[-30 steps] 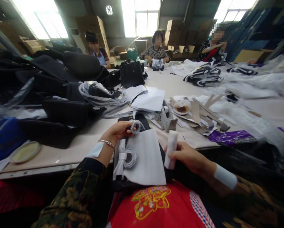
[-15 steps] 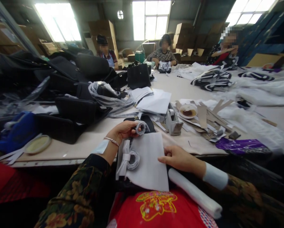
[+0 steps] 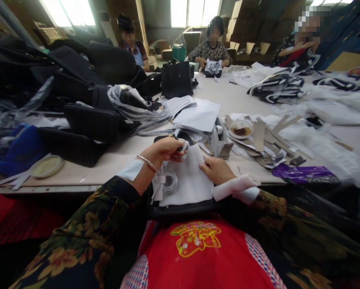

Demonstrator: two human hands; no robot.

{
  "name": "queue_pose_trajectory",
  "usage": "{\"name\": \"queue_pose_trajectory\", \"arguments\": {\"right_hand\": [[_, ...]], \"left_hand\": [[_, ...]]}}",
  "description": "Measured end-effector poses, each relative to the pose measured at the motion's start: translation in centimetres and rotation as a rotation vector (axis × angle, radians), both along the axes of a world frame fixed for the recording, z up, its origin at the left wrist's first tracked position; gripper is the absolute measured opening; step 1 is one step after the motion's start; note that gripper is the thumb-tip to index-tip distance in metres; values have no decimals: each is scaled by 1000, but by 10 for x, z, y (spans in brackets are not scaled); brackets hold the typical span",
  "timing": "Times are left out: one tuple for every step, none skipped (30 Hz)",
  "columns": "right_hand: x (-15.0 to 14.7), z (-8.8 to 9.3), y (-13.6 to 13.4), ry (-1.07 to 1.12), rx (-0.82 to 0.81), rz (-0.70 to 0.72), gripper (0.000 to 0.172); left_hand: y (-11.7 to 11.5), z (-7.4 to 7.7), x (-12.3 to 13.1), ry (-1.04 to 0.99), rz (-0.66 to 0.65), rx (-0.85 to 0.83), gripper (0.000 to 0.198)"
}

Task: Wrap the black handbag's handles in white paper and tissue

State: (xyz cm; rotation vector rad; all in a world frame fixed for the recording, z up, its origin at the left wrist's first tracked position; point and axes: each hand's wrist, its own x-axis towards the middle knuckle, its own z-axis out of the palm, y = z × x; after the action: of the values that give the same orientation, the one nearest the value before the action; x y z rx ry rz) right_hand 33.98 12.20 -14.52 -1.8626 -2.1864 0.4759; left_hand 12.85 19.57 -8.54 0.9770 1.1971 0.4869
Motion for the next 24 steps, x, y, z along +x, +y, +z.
{"name": "queue_pose_trajectory", "arguments": {"right_hand": [[0, -1, 1, 25, 18, 2, 29], [1, -2, 2, 52, 35, 3, 30], [3, -3, 2, 80, 48, 4, 30], [7, -5, 1, 109, 58, 8, 30], [13, -7, -2, 139, 69, 19, 29], [21, -10, -7, 167, 78, 37, 29], [30, -12, -14, 201, 91, 73, 33], [40, -14, -22, 239, 104, 135, 38], [50, -14, -32, 279, 113, 222, 43], [60, -13, -42, 322, 110, 326, 45], [69, -11, -52, 355, 90, 432, 45], [76, -6, -62, 378, 63, 522, 44], [81, -1, -70, 390, 42, 585, 42], [85, 6, -76, 390, 26, 624, 40], [86, 12, -81, 385, 26, 648, 37], [86, 18, -84, 371, 38, 668, 35], [85, 23, -86, 353, 59, 694, 34], [84, 27, -87, 332, 83, 726, 32], [82, 30, -87, 309, 102, 760, 32], [80, 32, -86, 287, 116, 790, 31], [79, 32, -84, 276, 124, 820, 30], [77, 32, -83, 274, 118, 848, 30], [74, 31, -81, 279, 102, 863, 30], [71, 29, -79, 287, 84, 854, 30]], "left_hand": [[-4, -2, 5, 11, 22, 0, 19], [-8, -4, 9, 25, 48, 4, 20], [-12, -7, 13, 40, 77, 14, 19], [-16, -10, 17, 57, 107, 28, 19], [-20, -13, 20, 73, 136, 45, 18], [-23, -16, 22, 87, 161, 63, 18], [-25, -20, 24, 98, 182, 80, 17], [-27, -23, 25, 103, 199, 94, 17], [-29, -26, 26, 105, 214, 106, 18], [-30, -29, 26, 102, 226, 114, 19], [-31, -31, 26, 97, 237, 120, 20], [-31, -32, 25, 90, 245, 122, 22], [-31, -33, 25, 82, 252, 122, 23], [-31, -34, 25, 75, 257, 121, 24], [-30, -34, 24, 68, 261, 119, 24], [-30, -34, 24, 61, 263, 118, 24], [-30, -34, 24, 54, 265, 116, 24], [-30, -33, 24, 47, 267, 115, 25], [-30, -33, 24, 40, 270, 114, 26], [-30, -34, 24, 34, 275, 111, 26], [-30, -34, 23, 28, 281, 107, 26], [-30, -35, 23, 23, 288, 100, 25], [-30, -35, 23, 17, 297, 93, 23], [-29, -36, 23, 10, 305, 86, 22]]}}
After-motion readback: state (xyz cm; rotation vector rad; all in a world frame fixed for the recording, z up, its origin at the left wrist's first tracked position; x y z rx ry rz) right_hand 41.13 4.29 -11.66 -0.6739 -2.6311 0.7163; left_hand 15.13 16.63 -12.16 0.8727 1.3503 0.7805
